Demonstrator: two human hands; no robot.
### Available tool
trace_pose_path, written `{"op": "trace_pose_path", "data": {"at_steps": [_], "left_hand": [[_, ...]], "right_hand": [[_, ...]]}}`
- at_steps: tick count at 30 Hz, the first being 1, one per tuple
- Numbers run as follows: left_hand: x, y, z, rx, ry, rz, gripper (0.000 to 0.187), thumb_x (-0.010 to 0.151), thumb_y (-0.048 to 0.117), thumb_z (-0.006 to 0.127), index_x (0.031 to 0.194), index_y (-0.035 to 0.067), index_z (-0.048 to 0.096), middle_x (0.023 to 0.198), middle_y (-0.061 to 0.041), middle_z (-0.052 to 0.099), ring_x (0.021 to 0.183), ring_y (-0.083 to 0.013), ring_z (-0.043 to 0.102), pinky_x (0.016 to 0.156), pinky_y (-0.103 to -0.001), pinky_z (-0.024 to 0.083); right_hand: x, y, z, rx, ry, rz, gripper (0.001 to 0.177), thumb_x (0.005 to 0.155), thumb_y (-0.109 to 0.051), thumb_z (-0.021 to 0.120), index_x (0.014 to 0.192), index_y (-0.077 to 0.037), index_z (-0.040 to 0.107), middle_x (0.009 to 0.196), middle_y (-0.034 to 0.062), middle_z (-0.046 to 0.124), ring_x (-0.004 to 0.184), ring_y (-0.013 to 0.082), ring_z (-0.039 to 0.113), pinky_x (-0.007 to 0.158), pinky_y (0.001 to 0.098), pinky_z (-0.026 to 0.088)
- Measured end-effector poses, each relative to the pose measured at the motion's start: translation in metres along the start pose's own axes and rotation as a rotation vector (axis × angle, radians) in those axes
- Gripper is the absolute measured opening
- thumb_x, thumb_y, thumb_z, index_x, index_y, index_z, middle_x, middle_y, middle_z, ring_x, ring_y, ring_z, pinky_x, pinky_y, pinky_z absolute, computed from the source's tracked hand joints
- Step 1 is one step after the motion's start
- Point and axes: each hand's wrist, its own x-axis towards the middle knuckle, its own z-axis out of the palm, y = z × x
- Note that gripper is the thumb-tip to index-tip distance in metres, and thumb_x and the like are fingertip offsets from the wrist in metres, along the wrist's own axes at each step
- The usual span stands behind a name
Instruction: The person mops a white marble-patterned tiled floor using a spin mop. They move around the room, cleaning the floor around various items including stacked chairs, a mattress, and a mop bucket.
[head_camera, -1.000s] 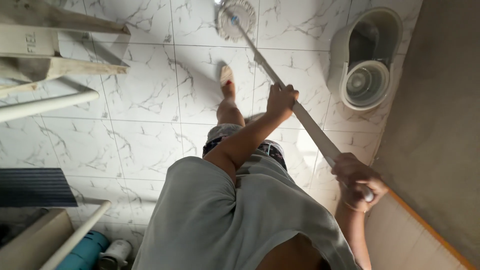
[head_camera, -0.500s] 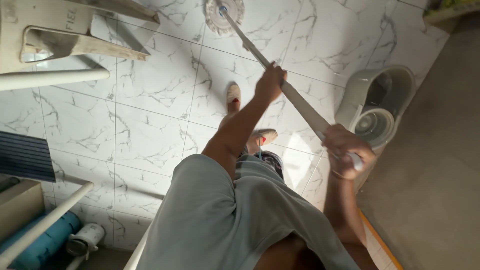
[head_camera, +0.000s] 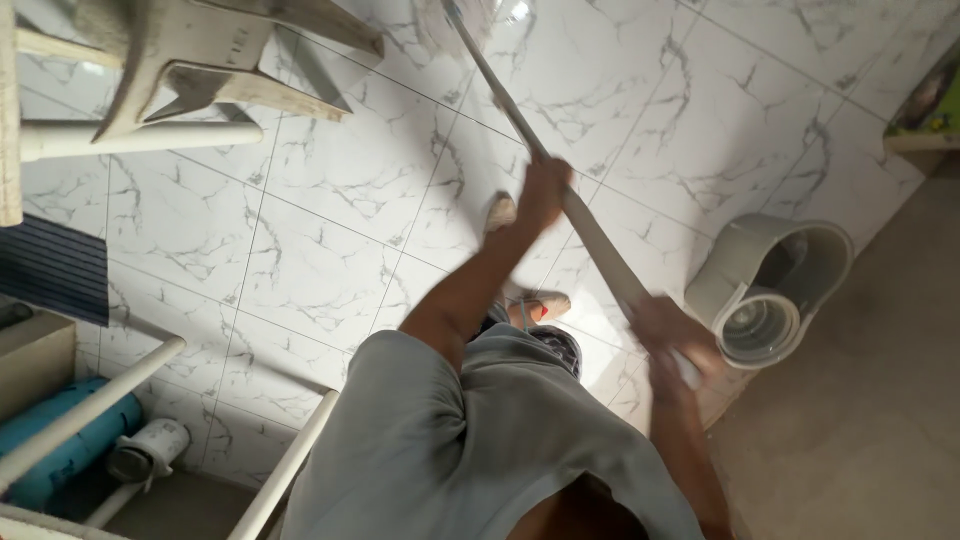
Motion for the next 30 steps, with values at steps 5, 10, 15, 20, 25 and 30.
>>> {"op": "trace_pose_path", "data": {"at_steps": [5,10,15,20,25,30], "left_hand": [[-0.053,0.07,-0.046,-0.247,-0.144,0.029,0.016,0.079,0.005,0.069,0.093,0.011,0.062,0.103,-0.013,0.055,0.133,-0.0577,0.032,0.099,-0.052,0.05],[-0.002,0.029,-0.046,-0.238,-0.053,0.005,0.02,0.082,0.004,0.068,0.098,0.016,0.065,0.105,-0.009,0.058,0.136,-0.0547,0.031,0.1,-0.05,0.052],[0.095,-0.092,-0.059,0.032,0.221,0.113,0.017,0.095,0.006,0.063,0.105,0.019,0.064,0.109,-0.003,0.058,0.123,-0.0309,0.054,0.124,-0.058,0.035],[0.122,-0.149,-0.143,0.038,0.092,-0.322,0.017,0.078,0.007,0.07,0.087,0.018,0.061,0.146,-0.001,0.053,0.143,-0.0455,0.03,0.115,-0.064,0.025],[0.078,-0.115,-0.116,0.001,0.085,-0.245,0.013,0.086,0.008,0.069,0.089,0.014,0.059,0.143,-0.006,0.052,0.141,-0.0428,0.037,0.113,-0.061,0.035],[0.03,-0.041,-0.088,-0.244,0.083,-0.133,0.014,0.083,0.007,0.066,0.093,0.013,0.058,0.129,-0.007,0.056,0.134,-0.0391,0.04,0.097,-0.044,0.055]], "right_hand": [[0.003,-0.065,-0.015,0.061,0.016,0.096,0.031,0.095,-0.026,0.066,0.08,-0.002,0.055,0.069,0.0131,0.059,0.061,0.0279,0.061,0.075,0.0512,0.051],[0.05,-0.012,-0.001,0.159,-0.044,-0.03,0.026,0.098,-0.026,0.066,0.084,-0.008,0.054,0.067,0.0095,0.062,0.06,0.0258,0.063,0.075,0.0483,0.054],[0.108,0.071,0.069,0.059,-0.112,-0.06,0.037,0.1,-0.034,0.066,0.087,0.001,0.066,0.075,0.016,0.066,0.062,0.0268,0.065,0.074,0.0442,0.055],[0.127,0.125,0.146,0.144,-0.316,-0.159,0.024,0.098,-0.015,0.057,0.079,-0.001,0.058,0.076,0.0127,0.063,0.072,0.0287,0.066,0.086,0.0511,0.055],[0.099,0.077,0.11,-0.112,-0.39,-0.024,0.021,0.093,-0.013,0.056,0.08,0.002,0.063,0.078,0.0161,0.066,0.075,0.0299,0.067,0.081,0.0455,0.057],[0.094,0.013,0.073,0.091,-0.26,0.03,0.029,0.094,-0.021,0.062,0.071,-0.007,0.053,0.07,0.0113,0.062,0.066,0.0272,0.065,0.082,0.0499,0.052]]}}
